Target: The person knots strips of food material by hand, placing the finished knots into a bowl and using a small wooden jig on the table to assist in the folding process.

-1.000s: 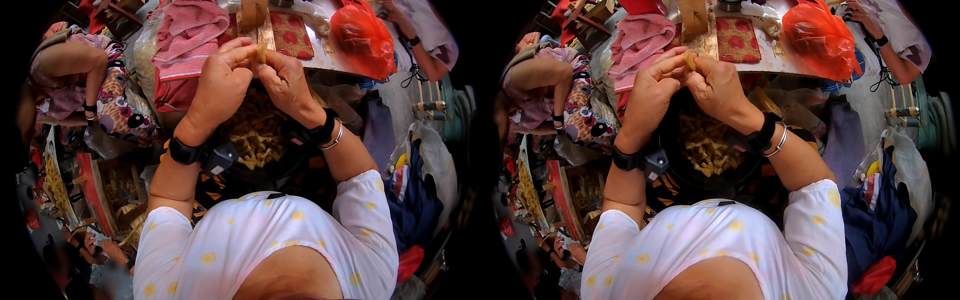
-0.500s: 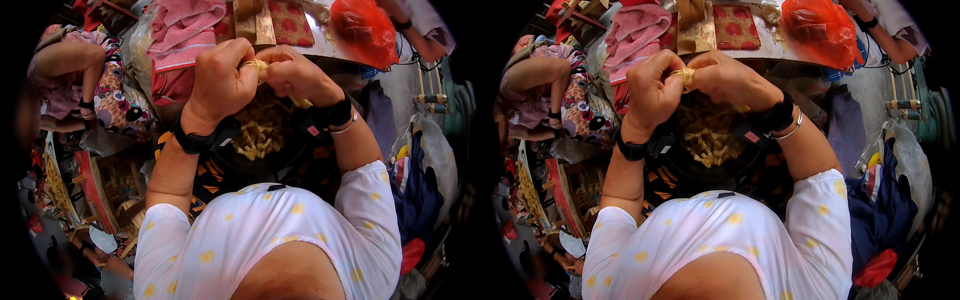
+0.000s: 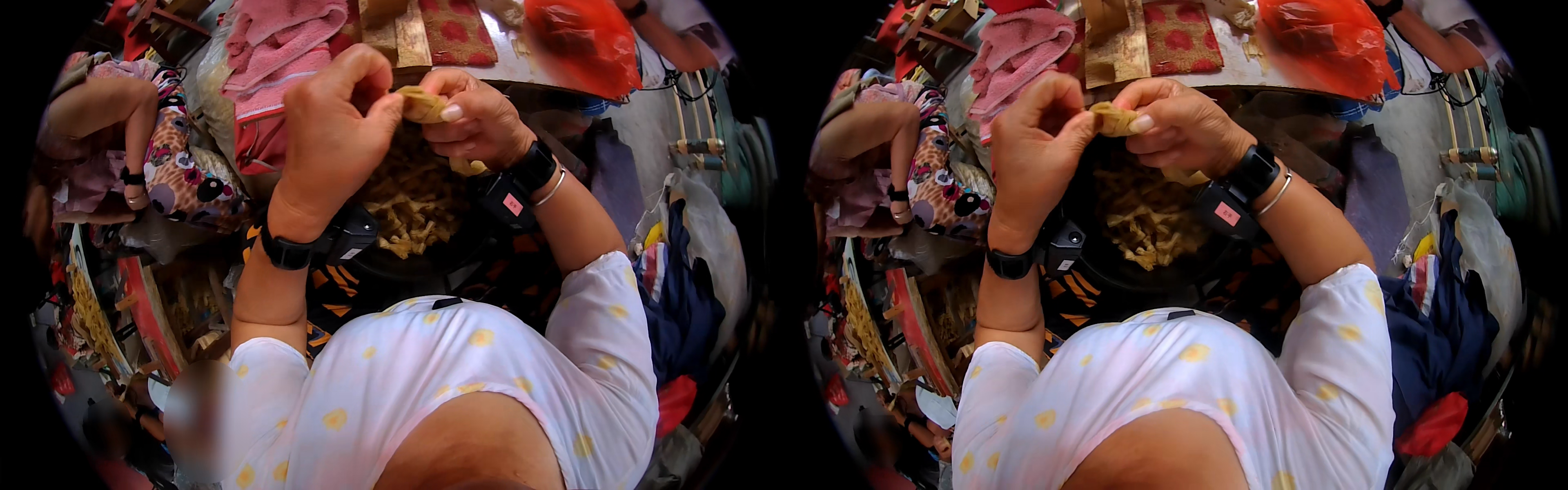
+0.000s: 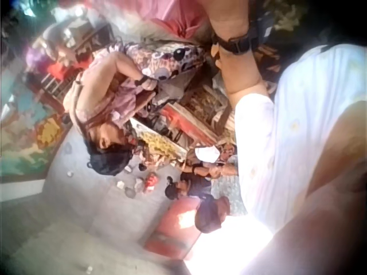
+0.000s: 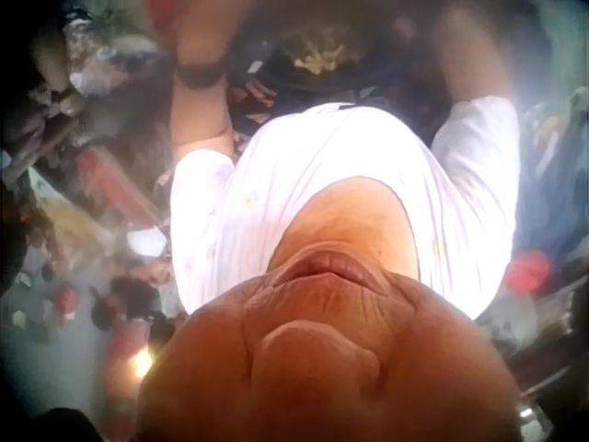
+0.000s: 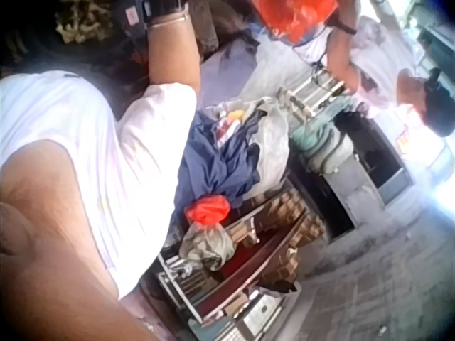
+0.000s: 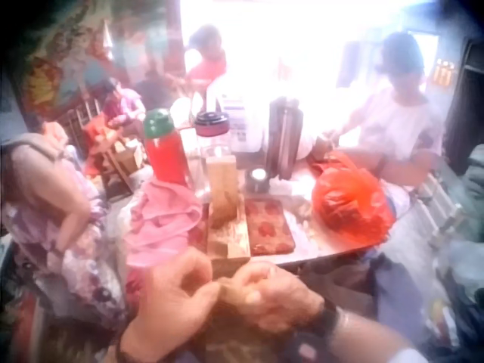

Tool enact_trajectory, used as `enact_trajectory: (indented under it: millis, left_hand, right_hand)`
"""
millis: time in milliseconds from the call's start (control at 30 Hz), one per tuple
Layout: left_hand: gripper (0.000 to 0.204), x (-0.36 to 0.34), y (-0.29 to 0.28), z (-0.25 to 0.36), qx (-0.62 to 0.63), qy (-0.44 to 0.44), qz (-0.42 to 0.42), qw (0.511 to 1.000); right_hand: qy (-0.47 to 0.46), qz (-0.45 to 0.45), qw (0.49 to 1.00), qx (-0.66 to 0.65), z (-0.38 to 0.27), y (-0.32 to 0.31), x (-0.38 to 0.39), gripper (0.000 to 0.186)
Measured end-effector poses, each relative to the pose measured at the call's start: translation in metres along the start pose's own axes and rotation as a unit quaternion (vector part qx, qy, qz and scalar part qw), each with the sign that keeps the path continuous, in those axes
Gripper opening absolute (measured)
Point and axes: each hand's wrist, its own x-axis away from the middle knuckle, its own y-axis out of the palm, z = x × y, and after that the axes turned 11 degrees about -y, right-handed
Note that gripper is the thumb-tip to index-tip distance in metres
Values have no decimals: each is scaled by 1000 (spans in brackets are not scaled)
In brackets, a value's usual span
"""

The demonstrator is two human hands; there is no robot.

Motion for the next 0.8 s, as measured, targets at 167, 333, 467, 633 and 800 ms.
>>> enact_trajectory:
  millis: [167,333,467,633,800]
  left_hand:
    - [13,3,4,6,-77,163,104,978]
    - [15,9,-1,9,-91,115,10,989]
    - [19,-1,-15,-1,-74,9,-104,992]
    - [28,-4,-29,5,455,-292,-255,802]
    - [26,4,-33,-3,513,-232,-288,775]
  right_hand:
    - [-30,-47,996,-66,1,1,2,22]
    - [-41,12,999,25,1,3,0,20]
    - [-61,9,995,79,4,12,-3,21]
    - [-108,39,961,251,-7,41,-3,23]
    - [-186,40,813,550,-35,42,15,19]
